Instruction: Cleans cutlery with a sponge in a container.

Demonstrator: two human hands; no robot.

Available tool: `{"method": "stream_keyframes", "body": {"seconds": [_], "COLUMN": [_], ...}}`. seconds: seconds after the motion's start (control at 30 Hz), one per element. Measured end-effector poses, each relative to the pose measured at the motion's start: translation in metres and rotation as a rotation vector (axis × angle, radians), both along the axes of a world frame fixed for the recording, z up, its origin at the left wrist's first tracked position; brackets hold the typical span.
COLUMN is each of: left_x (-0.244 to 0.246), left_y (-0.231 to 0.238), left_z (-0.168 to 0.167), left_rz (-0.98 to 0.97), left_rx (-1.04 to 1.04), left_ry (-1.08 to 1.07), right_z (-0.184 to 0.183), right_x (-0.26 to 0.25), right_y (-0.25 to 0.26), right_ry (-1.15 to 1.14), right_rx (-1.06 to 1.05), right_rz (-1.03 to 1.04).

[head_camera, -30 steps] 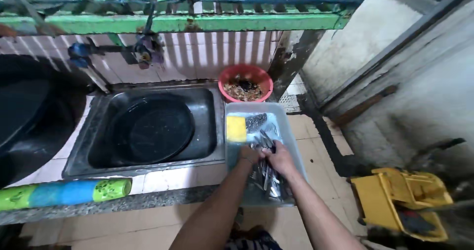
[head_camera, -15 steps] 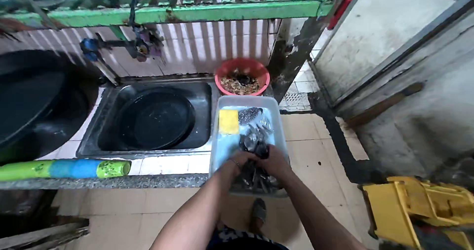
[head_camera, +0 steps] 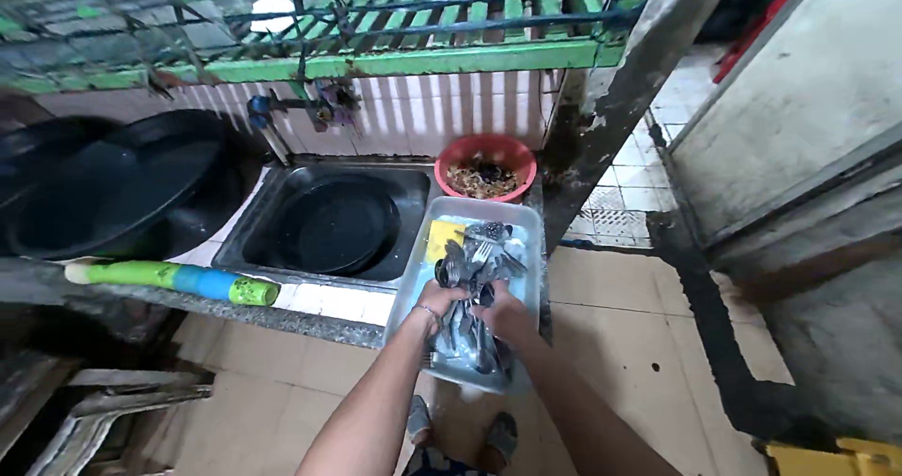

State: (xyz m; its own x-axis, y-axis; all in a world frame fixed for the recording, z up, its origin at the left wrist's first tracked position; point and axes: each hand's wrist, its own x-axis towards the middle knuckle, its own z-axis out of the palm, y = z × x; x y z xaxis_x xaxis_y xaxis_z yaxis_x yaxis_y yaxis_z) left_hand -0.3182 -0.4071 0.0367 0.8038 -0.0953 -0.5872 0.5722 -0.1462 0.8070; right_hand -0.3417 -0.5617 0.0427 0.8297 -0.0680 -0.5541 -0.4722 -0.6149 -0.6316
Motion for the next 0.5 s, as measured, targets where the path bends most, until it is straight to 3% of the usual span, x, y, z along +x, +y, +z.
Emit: {"method": "stream_keyframes", "body": {"seconds": [0.07, 0.17, 0.33, 0.5], "left_x": [0.010, 0.024, 0.042, 0.042], "left_y": [0.000, -0.006, -0.031, -0.025], "left_z": [-0.016, -0.013, -0.018, -0.021], "left_rz": [0.021, -0.002, -0.101, -0.017], "left_rx": [0.013, 0.055, 0.339, 0.378], "left_ry": [0.014, 0.086, 0.094, 0.006], "right_z": [0.006, 0.009, 0.014, 0.009], "right_x": [-0.004, -0.012, -0.012, -0.015], "right_y": [0.003, 0.006, 0.012, 0.012], "right_ry": [0.006, 0.015, 0.035, -0.001], "right_rx": [-0.123, -0.230, -0.332, -0.337], "right_rz": [0.149, 0.314, 0.344, 0.374]}}
